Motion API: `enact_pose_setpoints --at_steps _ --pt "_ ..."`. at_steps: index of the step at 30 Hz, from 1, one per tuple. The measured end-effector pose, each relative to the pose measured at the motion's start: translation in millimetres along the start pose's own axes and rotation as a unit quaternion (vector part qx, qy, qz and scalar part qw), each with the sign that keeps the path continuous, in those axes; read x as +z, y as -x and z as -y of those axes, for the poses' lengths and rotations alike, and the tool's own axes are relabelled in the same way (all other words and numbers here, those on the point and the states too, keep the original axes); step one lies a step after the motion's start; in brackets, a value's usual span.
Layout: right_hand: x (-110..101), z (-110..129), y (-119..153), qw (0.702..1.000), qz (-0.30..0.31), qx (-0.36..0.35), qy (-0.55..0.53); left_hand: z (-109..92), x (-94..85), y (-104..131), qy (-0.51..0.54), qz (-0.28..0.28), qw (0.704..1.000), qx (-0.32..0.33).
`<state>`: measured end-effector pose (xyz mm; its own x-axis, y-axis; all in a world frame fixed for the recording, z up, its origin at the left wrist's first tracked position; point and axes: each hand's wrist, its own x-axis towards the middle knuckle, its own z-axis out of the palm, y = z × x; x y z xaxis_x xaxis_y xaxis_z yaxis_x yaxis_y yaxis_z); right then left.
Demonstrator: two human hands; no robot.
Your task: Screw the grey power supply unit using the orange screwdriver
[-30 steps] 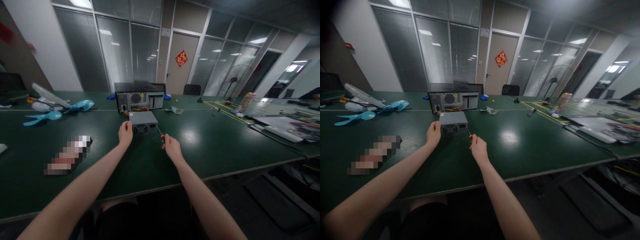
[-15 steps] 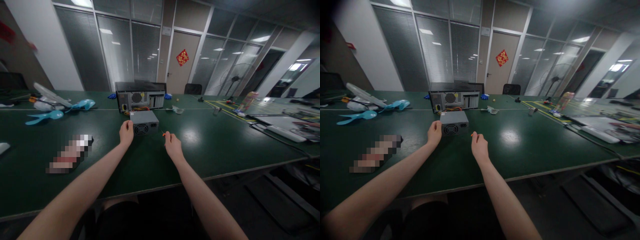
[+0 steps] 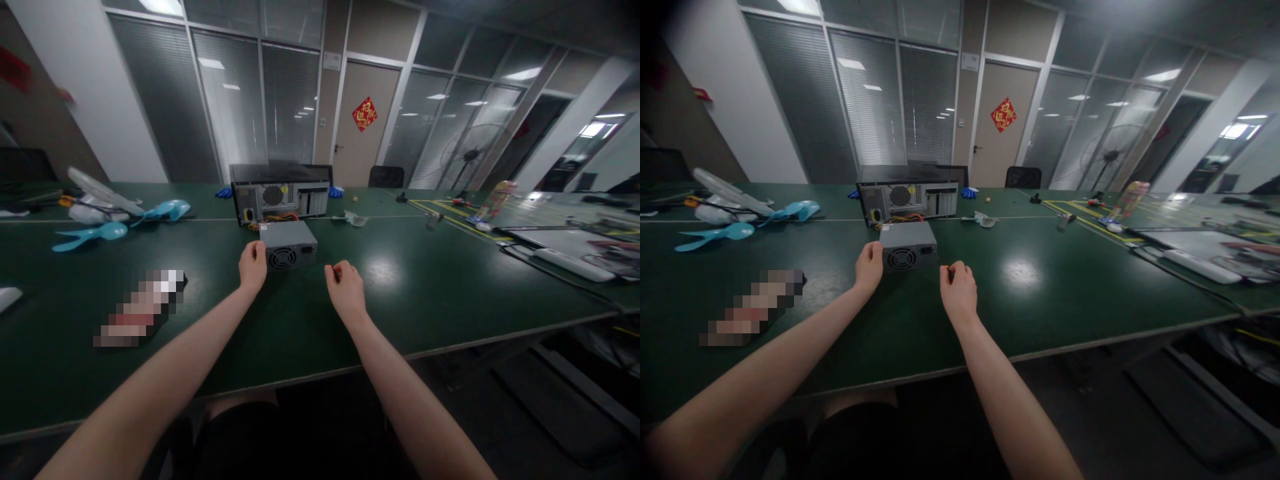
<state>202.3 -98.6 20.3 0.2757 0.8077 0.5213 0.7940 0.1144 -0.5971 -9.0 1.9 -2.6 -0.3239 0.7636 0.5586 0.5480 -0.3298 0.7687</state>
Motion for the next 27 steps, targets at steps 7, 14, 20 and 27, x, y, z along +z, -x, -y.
enact_pose_setpoints --at_steps 7,14,20,27 --pt "3.7 -5.2 -1.7 0.999 0.0 -0.015 0.029 0.4 0.2 0.2 0.006 0.006 1.0 -0.004" --pt "-0.3 -0.7 1.5 0.999 -0.037 -0.019 -0.001 -0.9 -0.2 0.7 0.011 0.009 1.0 -0.006" --pt "2.2 -3.3 0.8 1.0 -0.016 0.01 -0.013 -2.2 -0.3 1.2 0.013 0.004 1.0 -0.007" --pt "-2.6 0.9 3.6 1.0 -0.019 -0.013 0.01 -3.6 -0.4 1.3 0.011 0.005 1.0 -0.017"
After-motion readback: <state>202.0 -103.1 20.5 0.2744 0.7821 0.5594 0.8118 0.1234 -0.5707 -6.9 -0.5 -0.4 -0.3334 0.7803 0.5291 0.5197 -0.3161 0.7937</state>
